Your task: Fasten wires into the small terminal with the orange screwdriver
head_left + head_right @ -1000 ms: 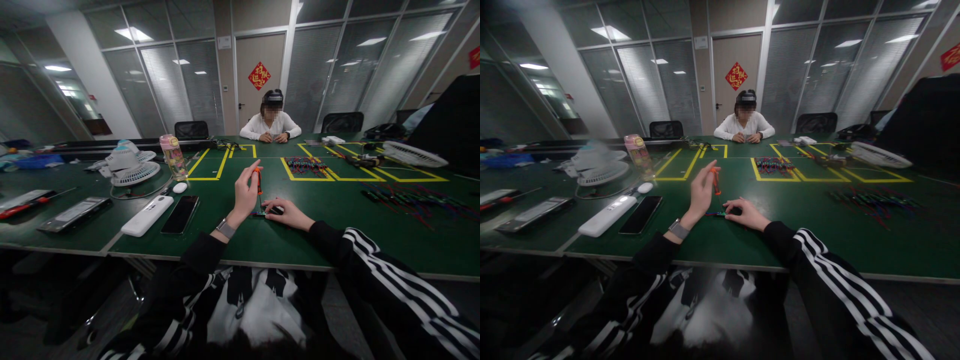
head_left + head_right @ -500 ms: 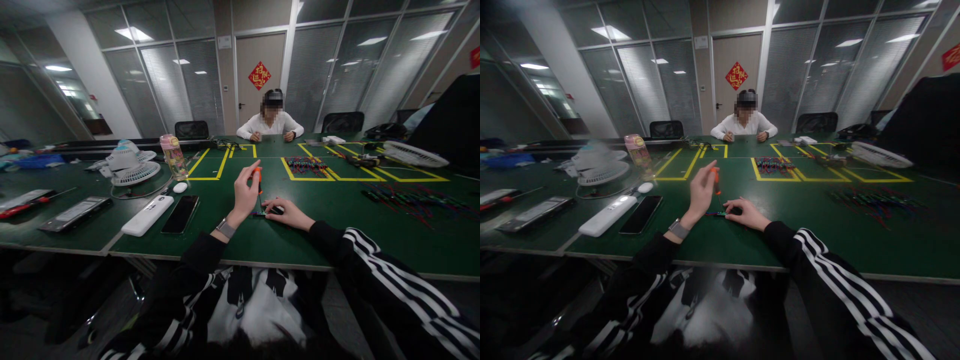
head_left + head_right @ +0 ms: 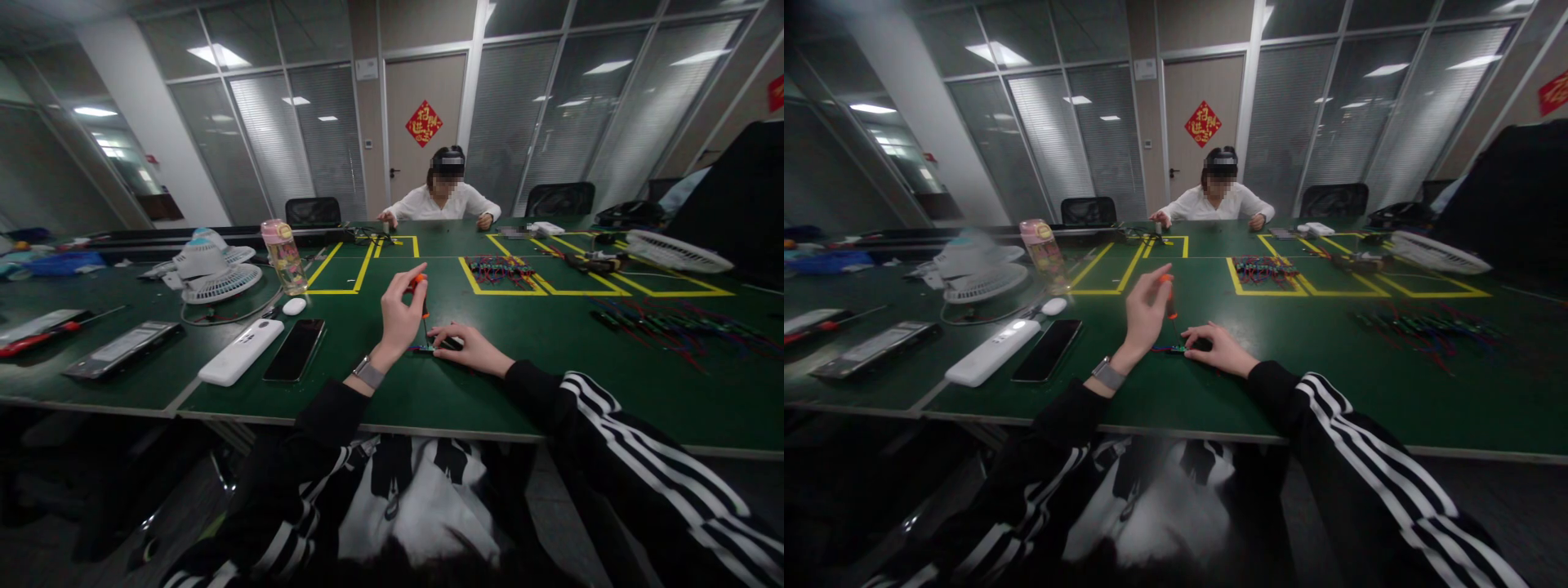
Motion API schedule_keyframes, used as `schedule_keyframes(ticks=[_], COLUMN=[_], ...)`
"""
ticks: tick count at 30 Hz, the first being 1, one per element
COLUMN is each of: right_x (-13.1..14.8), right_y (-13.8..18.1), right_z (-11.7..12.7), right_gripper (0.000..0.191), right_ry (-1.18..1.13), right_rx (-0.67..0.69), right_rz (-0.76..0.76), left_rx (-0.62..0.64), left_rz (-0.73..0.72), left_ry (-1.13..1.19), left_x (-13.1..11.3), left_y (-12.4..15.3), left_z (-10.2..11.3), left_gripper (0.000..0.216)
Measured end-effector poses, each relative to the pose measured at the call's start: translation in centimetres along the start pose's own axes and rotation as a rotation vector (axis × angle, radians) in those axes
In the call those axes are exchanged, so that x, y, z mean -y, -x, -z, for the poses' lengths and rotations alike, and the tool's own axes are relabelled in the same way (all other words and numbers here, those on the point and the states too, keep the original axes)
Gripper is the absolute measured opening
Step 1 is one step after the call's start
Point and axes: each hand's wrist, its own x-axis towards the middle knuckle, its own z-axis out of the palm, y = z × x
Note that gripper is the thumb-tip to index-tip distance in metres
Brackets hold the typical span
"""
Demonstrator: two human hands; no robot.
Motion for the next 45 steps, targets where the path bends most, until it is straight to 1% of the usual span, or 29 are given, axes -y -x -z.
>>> schedule_keyframes(ticks=[3, 5, 9, 11, 13, 18, 24, 27, 32, 35, 38, 40, 45], right_x=[-0.02, -0.05, -0.07, -0.06, -0.05, -0.20, -0.31, -0.13, 0.04, 0.04, 0.02, -0.02, -0.07], right_y=[0.00, 0.00, -0.02, -0.03, -0.03, -0.02, -0.04, -0.03, 0.02, 0.03, 0.01, -0.01, -0.01], right_z=[0.00, -0.01, 0.00, 0.00, -0.01, -0.10, -0.11, -0.04, 0.01, 0.01, 0.00, 0.00, -0.02], right_gripper=[0.018, 0.017, 0.017, 0.017, 0.017, 0.018, 0.018, 0.018, 0.018, 0.017, 0.018, 0.018, 0.018], right_ry=[0.002, 0.004, 0.002, 0.002, 0.004, 0.000, -0.006, -0.006, -0.007, -0.006, -0.004, -0.004, -0.013], right_rx=[0.002, 0.006, 0.006, 0.005, 0.006, 0.004, 0.005, 0.008, 0.006, 0.003, 0.002, 0.000, -0.003], right_rz=[-0.002, -0.009, -0.010, -0.012, -0.014, -0.010, -0.003, -0.007, -0.006, -0.002, -0.005, -0.005, 0.004], left_rx=[-0.047, -0.059, 0.010, 0.031, 0.017, -0.039, 0.026, 0.004, -0.046, -0.020, 0.019, 0.015, -0.012], left_rz=[-0.018, -0.017, -0.003, 0.007, 0.009, -0.014, 0.001, 0.018, 0.002, 0.009, 0.016, 0.039, 0.031], left_ry=[-0.072, -0.092, -0.011, 0.036, 0.029, -0.086, 0.013, 0.027, -0.084, -0.066, 0.006, 0.044, -0.025], left_x=[-0.23, -0.25, 0.11, 0.27, 0.24, -0.16, 0.27, 0.26, -0.23, -0.18, 0.19, 0.36, 0.02], left_y=[0.01, -0.01, -0.01, 0.01, 0.04, 0.04, 0.03, 0.06, 0.02, -0.03, -0.02, 0.01, 0.02], left_z=[0.10, 0.16, 0.03, -0.09, -0.16, -0.01, -0.06, -0.09, 0.04, 0.05, -0.08, -0.15, -0.02], left_gripper=[0.021, 0.021, 0.031, 0.032, 0.029, 0.023, 0.033, 0.030, 0.024, 0.027, 0.032, 0.032, 0.030])
